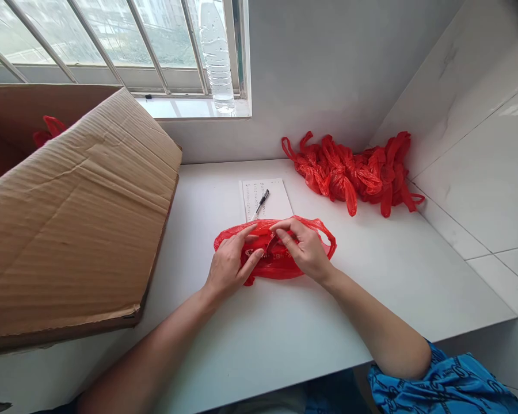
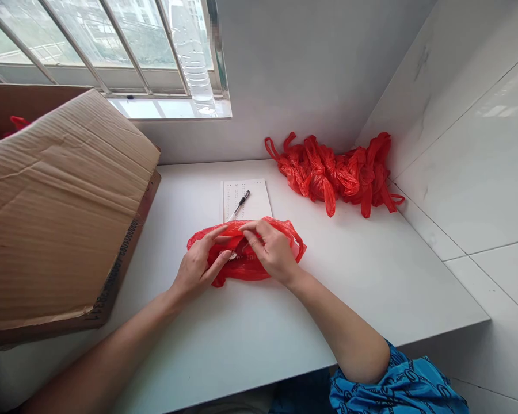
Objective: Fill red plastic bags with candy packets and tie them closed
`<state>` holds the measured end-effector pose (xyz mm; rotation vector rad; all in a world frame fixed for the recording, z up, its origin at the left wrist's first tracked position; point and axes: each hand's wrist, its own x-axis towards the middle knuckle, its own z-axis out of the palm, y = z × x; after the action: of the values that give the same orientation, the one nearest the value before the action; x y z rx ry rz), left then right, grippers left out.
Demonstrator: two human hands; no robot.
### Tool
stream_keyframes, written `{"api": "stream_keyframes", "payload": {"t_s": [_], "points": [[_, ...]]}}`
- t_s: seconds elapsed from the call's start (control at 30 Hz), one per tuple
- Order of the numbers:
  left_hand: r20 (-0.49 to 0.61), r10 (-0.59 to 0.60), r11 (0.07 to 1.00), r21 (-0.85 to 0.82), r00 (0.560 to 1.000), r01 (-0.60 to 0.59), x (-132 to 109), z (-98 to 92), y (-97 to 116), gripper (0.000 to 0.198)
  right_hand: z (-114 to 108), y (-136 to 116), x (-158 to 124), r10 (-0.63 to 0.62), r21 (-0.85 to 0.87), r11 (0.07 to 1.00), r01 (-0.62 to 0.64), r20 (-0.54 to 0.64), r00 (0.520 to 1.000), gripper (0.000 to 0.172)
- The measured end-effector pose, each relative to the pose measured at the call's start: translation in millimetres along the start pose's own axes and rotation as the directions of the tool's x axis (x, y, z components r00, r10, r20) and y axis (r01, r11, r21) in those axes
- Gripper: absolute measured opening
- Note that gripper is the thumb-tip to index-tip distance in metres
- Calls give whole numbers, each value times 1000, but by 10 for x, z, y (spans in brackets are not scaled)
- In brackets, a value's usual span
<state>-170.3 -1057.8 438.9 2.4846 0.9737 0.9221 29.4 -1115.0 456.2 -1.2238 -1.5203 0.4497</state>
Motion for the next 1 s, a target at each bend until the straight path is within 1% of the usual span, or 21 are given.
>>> {"api": "stream_keyframes", "payload": {"t_s": [0.03, 0.07, 0.1, 0.17, 0.23, 0.27, 0.33, 0.43, 0.53, 0.6, 0.63, 0.7, 0.77, 0.83, 0.93, 1.0], "points": [[-2, -8, 1000, -9, 1000, 8, -1, -6, 1, 48, -24, -23, 5, -13, -13, 1000, 13, 68, 998, 19], [3, -1, 1000, -7, 1000, 1, -1, -11, 0, 45, -60, -42, 11, -10, -29, 1000, 13, 98, 995, 21], [12, 17, 1000, 2, 1000, -17, 0, -15, -1, 40, -105, -57, 17, 9, -46, 999, -5, 97, 995, 23], [39, 75, 997, 26, 996, -76, 6, -19, 0, 31, -208, -69, 28, 86, -85, 993, -78, 95, 992, 29], [76, 144, 988, 47, 987, -148, 11, -15, 7, 29, -295, -58, 32, 168, -164, 976, -143, 149, 974, 32], [94, 176, 982, 56, 980, -181, 13, -9, 10, 29, -321, -45, 29, 193, -223, 963, -151, 178, 965, 32], [142, 230, 967, 77, 963, -242, 17, 5, 14, 31, -331, -1, 15, 193, -351, 930, -110, 211, 958, 29], [206, 275, 949, 99, 939, -300, 22, 23, 7, 31, -271, 90, -21, 146, -503, 864, -11, 231, 962, 25], [208, 258, 952, 111, 943, -285, 29, 22, -2, 31, -217, 169, -48, 163, -634, 773, 28, 241, 957, 31], [201, 243, 955, 124, 949, -271, 32, 18, -3, 30, -220, 190, -50, 191, -683, 730, 34, 252, 949, 30], [201, 242, 953, 132, 949, -271, 33, 17, -2, 30, -233, 190, -48, 202, -687, 725, 38, 265, 943, 29], [208, 248, 948, 150, 946, -281, 31, 21, -3, 28, -268, 168, -39, 206, -662, 748, 41, 290, 934, 30], [206, 246, 945, 168, 947, -282, 26, 30, -6, 28, -299, 127, -29, 188, -612, 790, 37, 299, 936, 32], [201, 234, 946, 180, 951, -271, 21, 40, -12, 29, -316, 73, -20, 154, -539, 842, 28, 289, 945, 27], [198, 212, 954, 173, 957, -247, 13, 51, -23, 30, -310, -15, -9, 67, -379, 925, 19, 212, 975, 17], [196, 194, 964, 143, 961, -224, 10, 56, -33, 31, -288, -61, -7, 49, -252, 967, -25, 87, 995, 14]]}}
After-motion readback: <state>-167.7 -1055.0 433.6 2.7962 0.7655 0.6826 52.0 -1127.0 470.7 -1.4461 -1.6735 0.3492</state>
